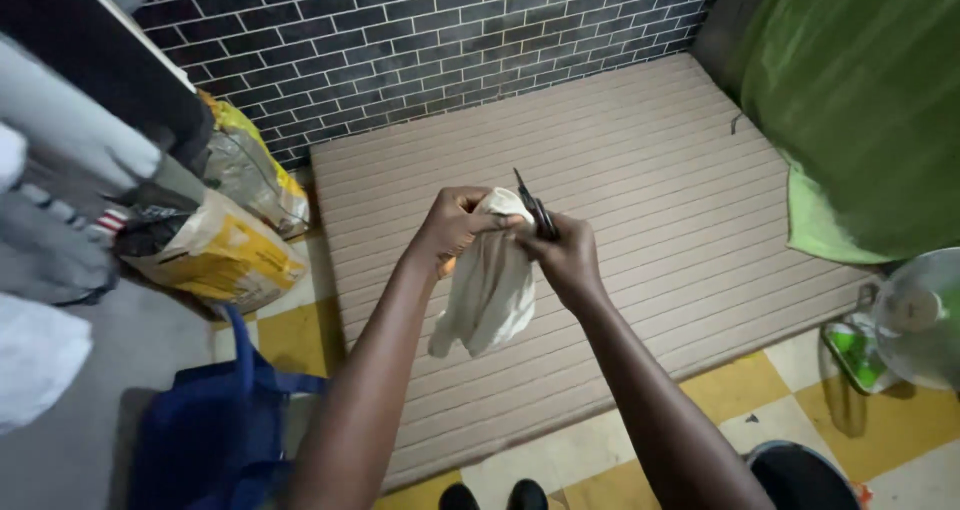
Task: The person hangs a black garment and a white tank top on hangers, places them on a wall-mounted rack, moves a blue plastic chair, folds a mattress against a tiled wall, and sweeps the floor with a broom.
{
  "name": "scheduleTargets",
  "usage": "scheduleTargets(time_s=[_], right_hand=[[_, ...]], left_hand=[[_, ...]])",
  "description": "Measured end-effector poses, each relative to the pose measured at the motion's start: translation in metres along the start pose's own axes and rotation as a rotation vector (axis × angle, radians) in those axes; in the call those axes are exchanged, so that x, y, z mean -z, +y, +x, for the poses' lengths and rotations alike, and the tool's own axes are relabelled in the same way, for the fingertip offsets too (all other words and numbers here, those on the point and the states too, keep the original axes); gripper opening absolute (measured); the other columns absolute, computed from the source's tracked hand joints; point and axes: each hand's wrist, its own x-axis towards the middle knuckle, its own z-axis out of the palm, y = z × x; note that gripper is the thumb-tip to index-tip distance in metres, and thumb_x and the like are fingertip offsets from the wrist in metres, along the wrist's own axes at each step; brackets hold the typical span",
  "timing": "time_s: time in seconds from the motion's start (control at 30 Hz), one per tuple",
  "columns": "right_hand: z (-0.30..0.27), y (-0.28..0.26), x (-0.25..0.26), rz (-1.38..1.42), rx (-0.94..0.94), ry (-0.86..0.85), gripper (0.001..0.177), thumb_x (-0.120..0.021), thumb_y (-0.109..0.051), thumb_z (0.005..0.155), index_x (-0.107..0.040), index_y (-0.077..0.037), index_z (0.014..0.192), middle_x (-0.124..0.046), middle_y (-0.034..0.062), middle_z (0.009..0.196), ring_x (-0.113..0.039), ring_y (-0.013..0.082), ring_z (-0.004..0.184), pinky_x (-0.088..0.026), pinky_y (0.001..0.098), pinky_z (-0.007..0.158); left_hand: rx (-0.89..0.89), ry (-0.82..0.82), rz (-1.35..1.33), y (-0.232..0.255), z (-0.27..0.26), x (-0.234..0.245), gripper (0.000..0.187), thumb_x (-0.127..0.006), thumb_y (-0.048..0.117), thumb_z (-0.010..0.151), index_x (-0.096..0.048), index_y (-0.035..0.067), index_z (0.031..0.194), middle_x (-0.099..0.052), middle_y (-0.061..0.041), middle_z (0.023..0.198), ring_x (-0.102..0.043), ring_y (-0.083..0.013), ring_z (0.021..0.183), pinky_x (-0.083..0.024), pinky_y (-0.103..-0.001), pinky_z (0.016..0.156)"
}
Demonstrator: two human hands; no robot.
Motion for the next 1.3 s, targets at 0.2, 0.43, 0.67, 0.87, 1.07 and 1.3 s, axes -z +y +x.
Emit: scheduleTargets(time_s=[0.2, 0.43, 0.67, 0.87, 1.07, 1.3], right_hand=[[-0.014, -0.037, -0.002, 0.064, 0.049, 0.048, 0.011, -0.076, -0.006, 0.088, -0.075, 0.005, 0.088, -0.065, 0.0061, 0.067, -0.058, 0.0102, 0.057, -0.046, 0.0289, 0.051], [-0.047, -0.079, 0.021, 0.287, 0.097, 0.035, 0.008, -0.074, -0.005, 0.088, -0.074, 0.003, 0.091, -0.066, 0.0034, 0.070, -0.058, 0.0087, 0.057, -0.045, 0.0248, 0.050], [-0.062, -0.092, 0.089, 0.373, 0.171, 0.157, 0.009, -0.073, -0.004, 0.090, -0.073, 0.003, 0.095, -0.067, 0.0054, 0.072, -0.059, 0.0103, 0.058, -0.046, 0.0243, 0.051], [-0.081, -0.089, 0.113, 0.387, 0.187, 0.183, 0.031, -0.073, 0.003, 0.085, -0.073, 0.006, 0.116, -0.069, 0.0111, 0.087, -0.062, 0.0128, 0.068, -0.050, 0.0258, 0.061], [-0.097, -0.096, 0.080, 0.051, 0.452, -0.027, 0.054, -0.084, 0.005, 0.074, -0.064, 0.012, 0.124, -0.065, 0.0278, 0.126, -0.069, 0.0249, 0.105, -0.061, 0.0396, 0.089], [-0.107, -0.088, 0.048, 0.054, 0.137, -0.007, 0.017, -0.078, -0.013, 0.089, -0.076, 0.001, 0.100, -0.070, 0.0006, 0.074, -0.064, 0.0076, 0.064, -0.054, 0.0257, 0.055]], left_hand=[[0.013, 0.054, -0.044, 0.043, -0.048, -0.017, 0.059, -0.091, 0.015, 0.067, -0.065, 0.007, 0.119, -0.076, -0.009, 0.105, -0.075, -0.0187, 0.091, -0.065, -0.036, 0.081], [0.107, 0.081, 0.326, -0.005, -0.095, -0.026, 0.051, -0.083, 0.010, 0.068, -0.073, 0.004, 0.118, -0.079, -0.010, 0.106, -0.074, -0.0218, 0.096, -0.061, -0.042, 0.089], [0.111, 0.175, 0.127, 0.011, -0.116, -0.016, 0.027, -0.059, 0.026, 0.099, -0.076, 0.006, 0.107, -0.079, -0.008, 0.100, -0.076, -0.0191, 0.095, -0.062, -0.037, 0.092], [-0.089, 0.237, 0.333, 0.083, -0.120, -0.043, 0.027, -0.063, 0.030, 0.103, -0.075, 0.006, 0.109, -0.073, -0.008, 0.092, -0.067, -0.0165, 0.086, -0.056, -0.035, 0.081], [-0.114, 0.055, 0.373, 0.093, -0.107, -0.088, 0.027, -0.064, 0.028, 0.098, -0.075, 0.008, 0.111, -0.076, -0.004, 0.090, -0.068, -0.0142, 0.077, -0.058, -0.032, 0.071], [-0.159, 0.025, 0.422, 0.100, -0.125, -0.090, 0.028, -0.076, 0.027, 0.093, -0.073, 0.005, 0.110, -0.076, -0.011, 0.096, -0.069, -0.0171, 0.084, -0.057, -0.036, 0.075]])
